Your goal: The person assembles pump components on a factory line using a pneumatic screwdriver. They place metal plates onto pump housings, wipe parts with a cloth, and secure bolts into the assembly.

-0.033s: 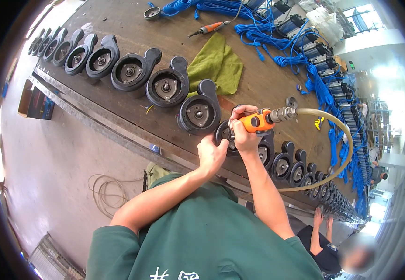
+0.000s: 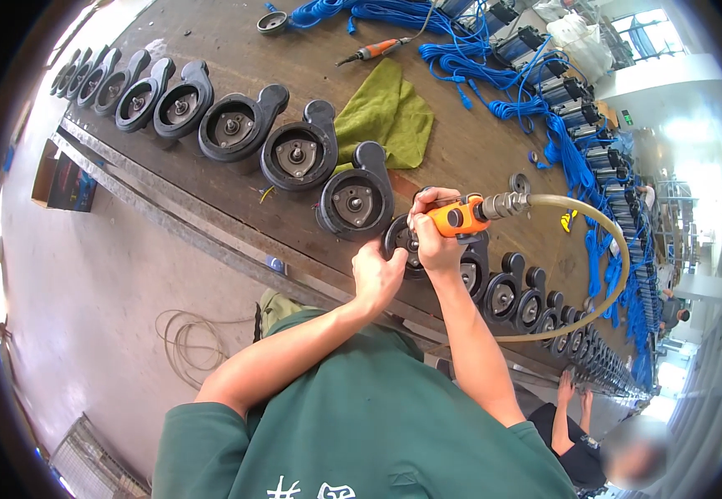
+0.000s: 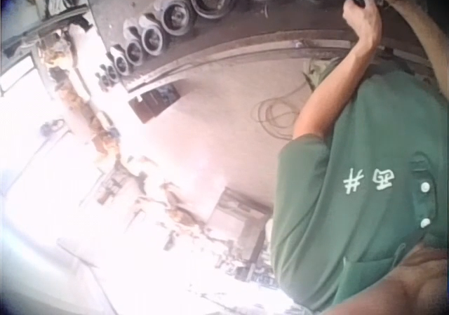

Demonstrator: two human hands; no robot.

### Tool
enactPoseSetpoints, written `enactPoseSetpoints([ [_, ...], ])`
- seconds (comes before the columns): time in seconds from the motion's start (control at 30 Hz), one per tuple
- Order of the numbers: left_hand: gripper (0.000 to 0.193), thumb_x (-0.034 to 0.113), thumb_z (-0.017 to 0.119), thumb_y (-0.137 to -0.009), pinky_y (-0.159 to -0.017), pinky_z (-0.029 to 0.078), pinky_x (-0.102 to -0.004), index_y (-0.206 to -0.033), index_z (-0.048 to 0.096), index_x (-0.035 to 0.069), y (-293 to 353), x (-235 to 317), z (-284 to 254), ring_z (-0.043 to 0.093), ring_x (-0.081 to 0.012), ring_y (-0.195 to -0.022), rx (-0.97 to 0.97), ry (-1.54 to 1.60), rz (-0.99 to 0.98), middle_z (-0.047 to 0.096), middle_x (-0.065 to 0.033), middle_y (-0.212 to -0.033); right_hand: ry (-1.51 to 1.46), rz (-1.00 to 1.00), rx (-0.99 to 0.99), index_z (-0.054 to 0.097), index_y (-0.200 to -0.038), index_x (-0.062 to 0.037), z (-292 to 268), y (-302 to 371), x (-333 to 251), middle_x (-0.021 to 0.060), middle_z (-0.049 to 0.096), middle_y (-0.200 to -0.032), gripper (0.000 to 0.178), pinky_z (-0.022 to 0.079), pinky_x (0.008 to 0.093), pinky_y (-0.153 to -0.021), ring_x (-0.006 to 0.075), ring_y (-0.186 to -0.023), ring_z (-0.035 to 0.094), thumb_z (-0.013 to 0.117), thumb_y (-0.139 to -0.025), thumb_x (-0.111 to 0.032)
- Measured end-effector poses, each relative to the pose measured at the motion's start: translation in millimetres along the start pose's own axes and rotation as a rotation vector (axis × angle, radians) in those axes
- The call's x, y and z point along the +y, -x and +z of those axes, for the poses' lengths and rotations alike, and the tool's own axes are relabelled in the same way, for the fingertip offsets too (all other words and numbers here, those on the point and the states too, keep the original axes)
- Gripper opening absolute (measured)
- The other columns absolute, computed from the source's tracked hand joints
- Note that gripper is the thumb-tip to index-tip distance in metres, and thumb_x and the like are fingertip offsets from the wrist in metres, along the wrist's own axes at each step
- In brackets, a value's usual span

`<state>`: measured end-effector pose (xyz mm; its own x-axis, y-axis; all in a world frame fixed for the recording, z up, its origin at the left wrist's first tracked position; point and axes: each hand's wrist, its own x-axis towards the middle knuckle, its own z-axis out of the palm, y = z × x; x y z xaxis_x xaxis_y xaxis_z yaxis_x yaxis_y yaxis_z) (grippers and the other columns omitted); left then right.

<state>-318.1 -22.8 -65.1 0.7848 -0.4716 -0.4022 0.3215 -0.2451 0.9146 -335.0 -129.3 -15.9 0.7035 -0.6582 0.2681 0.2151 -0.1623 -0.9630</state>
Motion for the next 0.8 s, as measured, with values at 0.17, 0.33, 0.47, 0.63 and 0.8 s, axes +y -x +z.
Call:
enactPoseSetpoints([
  [0.17, 0.034, 0.018, 0.066, -0.078, -0.080, 0.054, -0.0425, -0.104, 0.068, -0.003, 1.1, -1.5, 3.4, 0.071, -0.0368, -0.084, 0.035, -0.001, 0.017, 0.071, -0.0243, -0.088, 0.014, 0.003, 0.005, 0.053, -0.105, -0.0013, 1.4, 6.6, -2.0, 0.0066, 0.059, -0.088, 0.025, 0.050, 0.0245, -0.067, 0.0111, -0.073, 0.058, 0.056, -0.082, 0.007],
  [0.33, 0.034, 0.019, 0.067, -0.078, -0.081, 0.054, -0.0427, -0.103, 0.068, -0.003, -0.7, -4.2, 5.8, 0.070, -0.0375, -0.085, 0.051, -0.019, 0.024, 0.071, -0.0244, -0.089, -0.059, -0.020, 0.067, 0.059, -0.104, 0.0014, 7.5, 7.3, -0.9, 0.0055, 0.064, -0.085, 0.027, 0.052, 0.0239, -0.071, 0.0107, -0.077, 0.063, 0.061, -0.078, 0.007],
  [0.47, 0.034, 0.020, 0.067, -0.078, -0.080, 0.054, -0.0422, -0.103, 0.068, -0.003, -1.1, -3.8, 5.3, 0.070, -0.0371, -0.084, 0.035, -0.012, 0.044, 0.071, -0.0242, -0.089, -0.073, -0.017, 0.125, 0.061, -0.107, 0.0036, 9.9, -0.1, -14.0, 0.0085, 0.067, -0.090, 0.030, 0.053, 0.0236, -0.071, 0.0121, -0.079, 0.065, 0.060, -0.077, 0.009],
  [0.63, 0.034, 0.021, 0.068, -0.078, -0.080, 0.054, -0.0429, -0.098, 0.067, -0.006, -1.8, -2.6, 2.8, 0.070, -0.0384, -0.084, 0.052, -0.069, 0.055, 0.070, -0.0267, -0.087, -0.089, -0.076, 0.205, 0.060, -0.107, 0.0032, -11.1, -3.6, -36.7, 0.0078, 0.066, -0.089, 0.028, 0.052, 0.0232, -0.068, 0.0114, -0.072, 0.062, 0.056, -0.080, 0.006],
  [0.8, 0.034, 0.022, 0.068, -0.079, -0.081, 0.054, -0.0441, -0.096, 0.067, -0.007, -4.1, -8.2, 4.5, 0.069, -0.0414, -0.085, 0.025, -0.089, 0.083, 0.069, -0.0290, -0.087, -0.012, -0.095, 0.295, 0.060, -0.104, 0.0024, -39.1, -6.1, -22.8, 0.0083, 0.066, -0.085, 0.026, 0.053, 0.0249, -0.062, 0.0129, -0.067, 0.063, 0.058, -0.078, 0.005],
])
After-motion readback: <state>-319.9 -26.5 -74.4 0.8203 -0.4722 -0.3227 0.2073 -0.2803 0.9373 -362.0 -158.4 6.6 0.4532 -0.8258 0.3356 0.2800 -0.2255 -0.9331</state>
